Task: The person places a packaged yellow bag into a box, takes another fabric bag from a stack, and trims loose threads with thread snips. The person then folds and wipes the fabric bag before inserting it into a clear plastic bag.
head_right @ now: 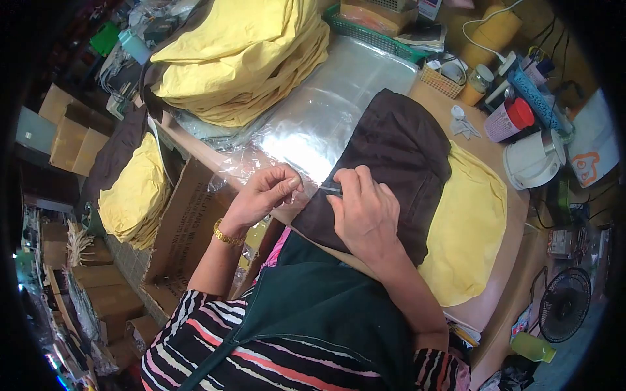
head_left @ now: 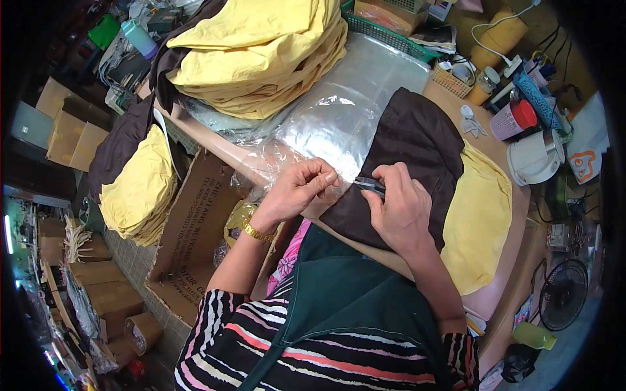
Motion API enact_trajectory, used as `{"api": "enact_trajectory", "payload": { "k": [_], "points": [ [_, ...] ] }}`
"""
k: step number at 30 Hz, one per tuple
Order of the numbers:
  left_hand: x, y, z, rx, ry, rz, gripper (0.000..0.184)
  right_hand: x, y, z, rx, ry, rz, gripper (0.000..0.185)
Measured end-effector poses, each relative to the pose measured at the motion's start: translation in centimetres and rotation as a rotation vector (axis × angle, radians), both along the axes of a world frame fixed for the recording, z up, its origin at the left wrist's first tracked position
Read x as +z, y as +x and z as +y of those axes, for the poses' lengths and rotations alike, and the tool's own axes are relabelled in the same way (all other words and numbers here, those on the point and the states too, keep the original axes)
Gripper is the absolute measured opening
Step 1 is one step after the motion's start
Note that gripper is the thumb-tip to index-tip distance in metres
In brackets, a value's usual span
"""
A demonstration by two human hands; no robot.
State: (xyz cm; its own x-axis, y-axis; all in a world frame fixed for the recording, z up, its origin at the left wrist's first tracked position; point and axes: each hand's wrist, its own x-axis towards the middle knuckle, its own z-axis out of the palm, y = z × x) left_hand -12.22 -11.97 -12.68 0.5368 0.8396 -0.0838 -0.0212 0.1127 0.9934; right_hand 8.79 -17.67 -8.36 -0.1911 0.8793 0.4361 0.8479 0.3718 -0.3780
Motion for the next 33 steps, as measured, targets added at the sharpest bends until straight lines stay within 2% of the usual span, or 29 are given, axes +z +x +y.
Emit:
{"api": "enact_trajectory", "payload": {
  "k": [8,15,29,33],
  "points": [
    [-0.1,0.5,-0.3,0.019,-0.013,-0.067,0.025,0.5,-0.8,0.4,-0.001,-0.031,-0.035,0.033],
    [-0.7,0.1,0.0,0.013,0.053,0.001,0.024,1.8,-0.5,0.3,-0.067,-0.05,-0.044,0.035],
    [-0.3,0.7,-0.1,0.039,0.077,0.005,0.024,2.2,-0.9,1.0,-0.001,-0.135,-0.051,0.036],
    [-0.7,0.9,0.0,0.052,0.058,-0.081,0.025,2.1,-0.9,1.0,-0.014,-0.13,-0.03,0.036]
  ]
}}
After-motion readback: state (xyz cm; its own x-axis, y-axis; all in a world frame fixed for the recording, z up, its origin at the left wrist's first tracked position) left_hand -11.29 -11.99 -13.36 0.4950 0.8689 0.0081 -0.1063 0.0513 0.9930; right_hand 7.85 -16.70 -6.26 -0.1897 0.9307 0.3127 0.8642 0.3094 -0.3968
